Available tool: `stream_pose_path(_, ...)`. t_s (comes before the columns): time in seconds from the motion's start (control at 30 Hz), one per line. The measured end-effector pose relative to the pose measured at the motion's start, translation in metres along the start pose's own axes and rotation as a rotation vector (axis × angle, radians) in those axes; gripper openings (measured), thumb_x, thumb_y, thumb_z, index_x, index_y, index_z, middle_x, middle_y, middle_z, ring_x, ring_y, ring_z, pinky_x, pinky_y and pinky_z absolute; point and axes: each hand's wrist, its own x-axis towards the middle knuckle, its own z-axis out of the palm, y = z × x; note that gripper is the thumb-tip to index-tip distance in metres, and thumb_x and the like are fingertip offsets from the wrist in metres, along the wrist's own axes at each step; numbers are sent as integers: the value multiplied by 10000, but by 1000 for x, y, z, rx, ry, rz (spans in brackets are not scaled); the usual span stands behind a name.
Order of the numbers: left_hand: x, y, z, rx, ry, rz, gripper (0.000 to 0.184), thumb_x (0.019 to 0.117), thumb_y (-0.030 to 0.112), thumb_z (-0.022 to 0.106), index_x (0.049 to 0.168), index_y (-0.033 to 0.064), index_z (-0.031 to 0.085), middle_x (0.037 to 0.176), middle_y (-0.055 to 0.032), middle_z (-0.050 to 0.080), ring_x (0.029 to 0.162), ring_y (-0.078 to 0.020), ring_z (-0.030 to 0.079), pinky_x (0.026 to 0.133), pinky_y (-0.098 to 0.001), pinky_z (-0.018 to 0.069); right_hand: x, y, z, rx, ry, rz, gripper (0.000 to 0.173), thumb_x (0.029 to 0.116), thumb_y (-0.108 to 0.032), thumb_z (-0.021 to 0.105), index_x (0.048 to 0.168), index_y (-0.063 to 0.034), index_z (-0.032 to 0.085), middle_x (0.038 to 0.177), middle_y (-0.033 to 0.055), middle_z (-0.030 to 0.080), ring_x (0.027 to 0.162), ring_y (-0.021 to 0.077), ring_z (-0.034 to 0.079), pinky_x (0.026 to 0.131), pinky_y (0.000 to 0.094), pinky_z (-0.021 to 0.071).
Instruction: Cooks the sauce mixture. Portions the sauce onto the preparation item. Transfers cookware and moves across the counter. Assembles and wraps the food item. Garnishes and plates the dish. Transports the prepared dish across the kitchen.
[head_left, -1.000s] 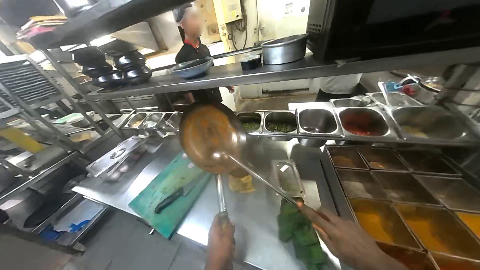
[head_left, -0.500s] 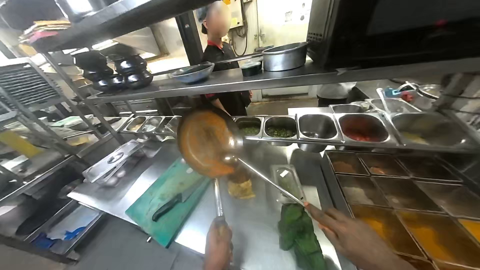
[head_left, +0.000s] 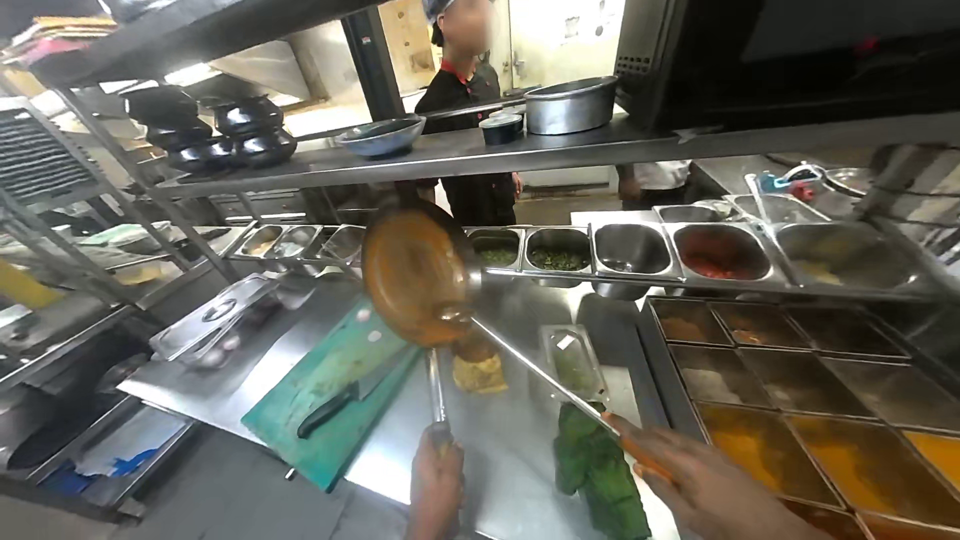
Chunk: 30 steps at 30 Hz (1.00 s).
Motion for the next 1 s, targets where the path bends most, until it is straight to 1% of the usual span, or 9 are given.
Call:
stream_pose_path(0.1, 1, -2, 2, 9, -6, -8, 363, 943, 155, 645, 1270, 43, 534, 710, -89, 608, 449, -193, 567, 410, -360, 525, 15, 11, 3, -210, 322, -174, 560, 980, -336, 484, 1531, -430, 454, 995, 106, 683, 634, 296, 671, 485, 513, 545)
stream_pose_path(0.23, -1, -2, 2, 21, -17, -15, 363, 941, 182, 644, 1260, 47, 534, 722, -86, 617, 457, -197, 578, 418, -365, 536, 20, 15, -8, -409, 386, -277, 566, 959, -235, 486, 1509, -367, 499, 960, 146, 670, 580, 319, 655, 428, 489, 515)
stream_pose_path(0.37, -5, 0, -2, 33, -14, -32, 370, 944, 179, 640, 1267, 41, 526, 710, -88, 611, 455, -201, 577, 424, -371, 538, 15, 47, -19, -544, 313, -250, 599, 937, -172, 563, 1506, -346, 503, 1026, 186, 688, 620, 371, 677, 449, 517, 531)
stream_pose_path(0.47, -8, -3, -5, 41, -10, -31, 360, 944, 181, 642, 1258, 45, 532, 721, -89, 620, 459, -201, 585, 423, -368, 541, 20, 56, -29, -496, 311, -255, 552, 963, -245, 517, 1495, -394, 517, 984, 148, 685, 612, 340, 669, 447, 506, 522)
stream_pose_path(0.53, -10, -4, -4, 30, -13, -33, 364, 944, 182, 643, 1262, 49, 527, 724, -89, 618, 457, -199, 581, 420, -364, 536, 27, 48, -31, -358, 286, -213, 533, 976, -302, 517, 1496, -419, 511, 1003, 125, 693, 686, 327, 690, 521, 527, 554)
stream_pose_path(0.67, -14, -10, 1, 53, -8, -26, 371, 942, 202, 638, 1267, 56, 533, 720, -86, 621, 469, -200, 588, 432, -373, 541, 41, 21, -30, -137, 181, -53, 572, 963, -297, 579, 1526, -353, 497, 1055, 106, 697, 847, 296, 702, 714, 534, 587)
stream_pose_path(0.83, -13, -16, 8, 89, 10, 23, 369, 934, 206, 637, 1268, 79, 543, 719, -73, 623, 471, -194, 590, 439, -376, 544, 26, 10, -20, -15, -7, 22, 614, 971, -310, 570, 1570, -295, 437, 1169, 147, 710, 1029, 344, 699, 904, 564, 557)
stream_pose_path(0.9, -11, -18, 10, 107, 20, 32, 371, 931, 210, 643, 1266, 80, 548, 720, -72, 624, 468, -191, 587, 435, -378, 541, 14, 9, -19, -33, -37, 4, 623, 973, -308, 575, 1576, -298, 424, 1157, 153, 707, 1014, 354, 701, 886, 569, 561)
stream_pose_path(1.0, -7, -20, 12, 139, 27, 32, 378, 929, 215, 642, 1271, 84, 549, 726, -67, 629, 475, -189, 594, 448, -383, 549, 1, 15, -12, -132, -4, -33, 636, 959, -296, 585, 1570, -356, 419, 1088, 143, 702, 899, 340, 710, 759, 558, 586)
